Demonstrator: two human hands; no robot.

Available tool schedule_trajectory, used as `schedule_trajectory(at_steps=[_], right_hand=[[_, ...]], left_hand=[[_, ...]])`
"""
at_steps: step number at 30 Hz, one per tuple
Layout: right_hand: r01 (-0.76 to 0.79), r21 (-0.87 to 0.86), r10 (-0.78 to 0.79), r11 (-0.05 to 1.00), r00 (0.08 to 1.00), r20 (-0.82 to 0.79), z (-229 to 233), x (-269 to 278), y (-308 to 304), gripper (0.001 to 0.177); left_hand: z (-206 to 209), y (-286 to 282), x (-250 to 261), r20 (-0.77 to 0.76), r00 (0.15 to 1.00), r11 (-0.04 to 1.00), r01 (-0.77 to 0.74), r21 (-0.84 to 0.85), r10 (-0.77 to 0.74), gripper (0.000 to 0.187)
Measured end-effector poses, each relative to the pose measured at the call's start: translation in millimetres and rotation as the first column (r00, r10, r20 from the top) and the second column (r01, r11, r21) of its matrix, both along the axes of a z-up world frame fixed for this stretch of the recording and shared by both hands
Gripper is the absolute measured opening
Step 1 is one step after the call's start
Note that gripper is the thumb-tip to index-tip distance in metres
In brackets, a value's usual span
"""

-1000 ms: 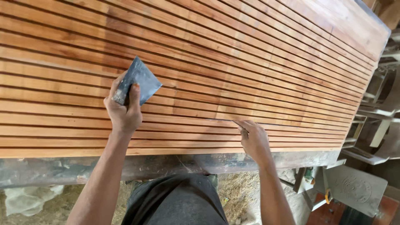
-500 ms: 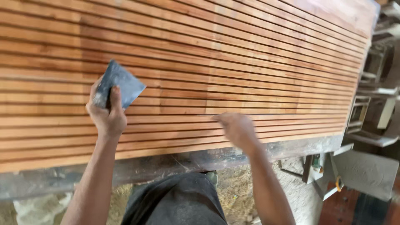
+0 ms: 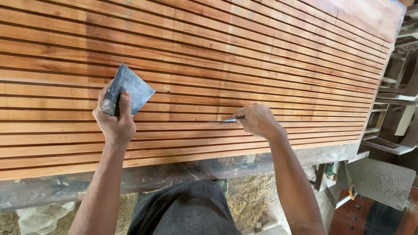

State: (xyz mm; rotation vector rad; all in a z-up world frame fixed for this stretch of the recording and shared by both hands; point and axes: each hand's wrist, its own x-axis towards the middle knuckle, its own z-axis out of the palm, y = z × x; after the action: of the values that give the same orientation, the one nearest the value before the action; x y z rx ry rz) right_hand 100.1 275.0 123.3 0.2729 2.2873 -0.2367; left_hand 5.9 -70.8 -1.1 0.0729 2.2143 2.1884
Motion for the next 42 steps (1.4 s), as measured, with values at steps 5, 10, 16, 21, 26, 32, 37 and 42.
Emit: schedule_trajectory(at_steps=[5, 10, 16, 21, 26, 32, 37, 42], right_hand=[[-0.069, -0.025, 0.069, 0.997, 0.998, 0.012, -9.3, -6.0, -0.7, 0.032], [0.041, -0.077, -0.027, 0.996, 0.984, 0.176, 3.7, -13.4, 16.4, 0.031], [0.423, 0.039, -0.424, 0.906, 0.897, 0.124, 26.6, 33.0, 72.2, 0.029], [0.527, 0.19, -0.51, 0.828, 0.849, -0.136, 5.8, 101.5, 92.5, 0.031], [0.515, 0.118, -0.43, 0.849, 0.803, -0.413, -33.5, 120.8, 29.1, 0.034], [0.258, 0.111, -0.232, 0.96, 0.951, -0.202, -15.4, 104.1, -49.6, 0.034], [0.146, -0.37, -0.376, 0.917, 0.619, -0.69, 61.8, 127.6, -65.8, 0.032], [-0.215, -0.611, -0.616, 0.762, 0.051, -0.786, 104.5, 174.5, -128.8, 0.036]], left_hand=[[-3.3, -0.2, 2.4, 0.053, 0.999, 1.0, -0.014, 0.019, 0.013, 0.025], [-4.3, -0.1, 0.3, -0.003, 1.0, 1.0, 0.001, 0.019, -0.001, 0.022], [-10.1, -2.0, 4.4, -0.001, 1.0, 1.0, -0.007, 0.0, 0.007, 0.024], [-9.3, -1.0, 3.3, 0.0, 1.0, 0.999, -0.001, 0.046, 0.001, 0.02], [-17.0, -1.2, 8.9, -0.004, 1.0, 1.0, -0.012, 0.013, 0.012, 0.02], [-16.6, 0.8, 4.0, 0.044, 0.998, 0.983, -0.052, 0.176, 0.045, 0.017], [42.6, 17.9, 37.8, 0.474, 0.88, 0.83, -0.237, 0.506, -0.038, 0.042], [123.6, 64.5, 158.5, 0.775, 0.467, 0.843, -0.108, 0.527, -0.426, 0.05]])
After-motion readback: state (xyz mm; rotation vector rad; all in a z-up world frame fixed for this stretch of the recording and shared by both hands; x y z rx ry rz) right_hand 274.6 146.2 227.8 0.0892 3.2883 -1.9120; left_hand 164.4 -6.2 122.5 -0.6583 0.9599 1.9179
